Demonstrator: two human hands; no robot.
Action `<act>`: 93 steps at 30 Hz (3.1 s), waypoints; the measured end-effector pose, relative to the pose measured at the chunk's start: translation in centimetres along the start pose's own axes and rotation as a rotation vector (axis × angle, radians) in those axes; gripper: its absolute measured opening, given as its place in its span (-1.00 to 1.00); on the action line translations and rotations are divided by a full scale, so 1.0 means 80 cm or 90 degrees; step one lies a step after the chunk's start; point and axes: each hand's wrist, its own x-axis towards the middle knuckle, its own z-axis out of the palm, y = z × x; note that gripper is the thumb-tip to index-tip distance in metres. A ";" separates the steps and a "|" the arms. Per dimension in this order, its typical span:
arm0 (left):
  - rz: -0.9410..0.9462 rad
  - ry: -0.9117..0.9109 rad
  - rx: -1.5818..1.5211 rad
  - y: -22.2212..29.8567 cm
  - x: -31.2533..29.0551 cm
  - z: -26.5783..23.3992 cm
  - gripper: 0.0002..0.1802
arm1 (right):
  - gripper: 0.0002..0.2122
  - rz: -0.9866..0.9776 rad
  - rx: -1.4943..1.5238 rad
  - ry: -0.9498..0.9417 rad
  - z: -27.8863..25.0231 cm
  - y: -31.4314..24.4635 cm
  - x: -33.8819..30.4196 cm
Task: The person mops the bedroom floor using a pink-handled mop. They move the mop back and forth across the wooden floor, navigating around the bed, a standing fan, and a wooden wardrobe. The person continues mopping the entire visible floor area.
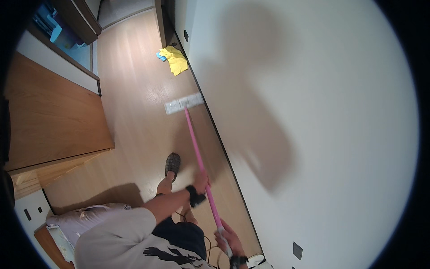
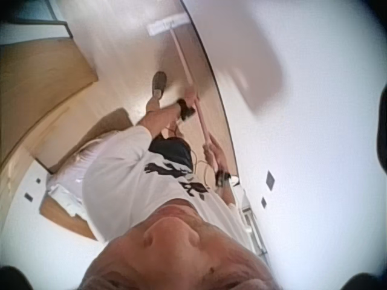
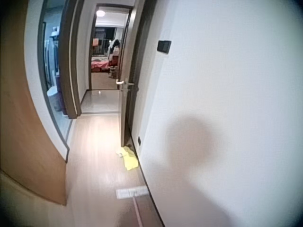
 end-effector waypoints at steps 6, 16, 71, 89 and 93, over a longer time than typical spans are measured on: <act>0.256 -0.093 0.338 0.130 0.242 -0.167 -0.64 | -0.35 -0.042 0.033 -0.093 0.106 -0.035 0.204; 0.104 0.076 0.044 0.035 0.063 -0.135 -0.43 | -0.35 0.022 0.015 -0.082 0.002 0.049 0.120; 0.052 0.301 -0.194 -0.283 -0.185 -0.005 -0.49 | -0.34 0.306 -0.354 -0.039 -0.193 -0.011 -0.079; 0.045 0.438 -0.394 -0.243 -0.188 -0.237 -0.47 | -0.40 0.310 -0.351 -0.134 -0.120 0.137 0.039; 0.036 0.436 -0.363 -0.241 -0.197 -0.273 -0.46 | -0.43 0.324 -0.288 -0.150 -0.122 0.174 0.049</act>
